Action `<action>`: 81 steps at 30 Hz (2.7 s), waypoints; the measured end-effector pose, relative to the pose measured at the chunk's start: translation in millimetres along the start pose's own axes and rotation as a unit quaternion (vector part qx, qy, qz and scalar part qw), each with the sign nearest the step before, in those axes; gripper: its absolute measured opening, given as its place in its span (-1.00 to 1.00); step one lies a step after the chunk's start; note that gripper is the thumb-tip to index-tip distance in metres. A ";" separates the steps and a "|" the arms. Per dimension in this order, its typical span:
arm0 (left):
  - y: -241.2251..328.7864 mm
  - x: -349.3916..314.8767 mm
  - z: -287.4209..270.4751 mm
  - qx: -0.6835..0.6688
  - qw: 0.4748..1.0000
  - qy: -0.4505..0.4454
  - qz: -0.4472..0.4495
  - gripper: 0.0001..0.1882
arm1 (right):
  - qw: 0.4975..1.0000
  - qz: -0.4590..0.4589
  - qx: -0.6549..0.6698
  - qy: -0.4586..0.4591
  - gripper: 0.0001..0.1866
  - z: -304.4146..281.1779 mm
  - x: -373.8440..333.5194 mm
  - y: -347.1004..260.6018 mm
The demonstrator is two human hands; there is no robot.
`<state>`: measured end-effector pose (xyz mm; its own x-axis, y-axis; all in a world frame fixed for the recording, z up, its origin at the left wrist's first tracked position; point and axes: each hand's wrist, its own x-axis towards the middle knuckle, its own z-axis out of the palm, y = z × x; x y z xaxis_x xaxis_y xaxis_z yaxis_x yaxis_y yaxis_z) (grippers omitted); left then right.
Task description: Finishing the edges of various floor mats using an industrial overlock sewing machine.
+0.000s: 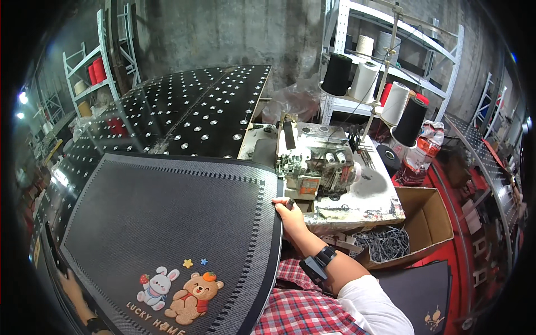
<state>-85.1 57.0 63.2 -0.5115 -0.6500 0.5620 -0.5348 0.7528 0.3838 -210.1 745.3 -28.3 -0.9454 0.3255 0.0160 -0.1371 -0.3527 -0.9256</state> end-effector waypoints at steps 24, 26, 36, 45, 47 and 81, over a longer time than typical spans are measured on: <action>23.2 2.9 129.7 -0.457 0.849 -0.149 -0.221 -0.54 | 0.993 0.048 -0.105 -0.038 -0.84 -5.7 -30.4 -0.8; 30.4 1.9 135.9 -0.546 0.776 -0.182 -0.257 -0.58 | 0.993 0.043 -0.103 -0.046 -0.84 -4.5 -34.9 -0.3; 134.7 -5.4 142.9 -0.605 0.720 -0.230 -0.252 -0.73 | 0.993 0.033 -0.073 -0.091 -0.83 -10.7 -47.0 5.5; 193.3 2.6 167.6 -0.632 0.675 -0.297 -0.237 -0.68 | 0.995 0.046 -0.044 -0.080 -0.85 -7.6 -49.4 2.8; 203.6 5.9 173.7 -0.631 0.677 -0.299 -0.232 -0.67 | 0.995 0.050 -0.042 -0.076 -0.85 -7.2 -49.2 2.8; 357.0 41.3 278.2 -0.225 0.944 -0.240 0.012 -0.48 | 0.991 0.129 -0.001 -0.022 -0.82 -23.7 -51.7 1.8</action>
<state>-484.2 269.9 19.6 -0.8230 -0.5240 0.2194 -0.2350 0.6656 0.7083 -154.5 748.6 -39.7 -0.9609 0.1866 -0.2048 0.1114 -0.4167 -0.9022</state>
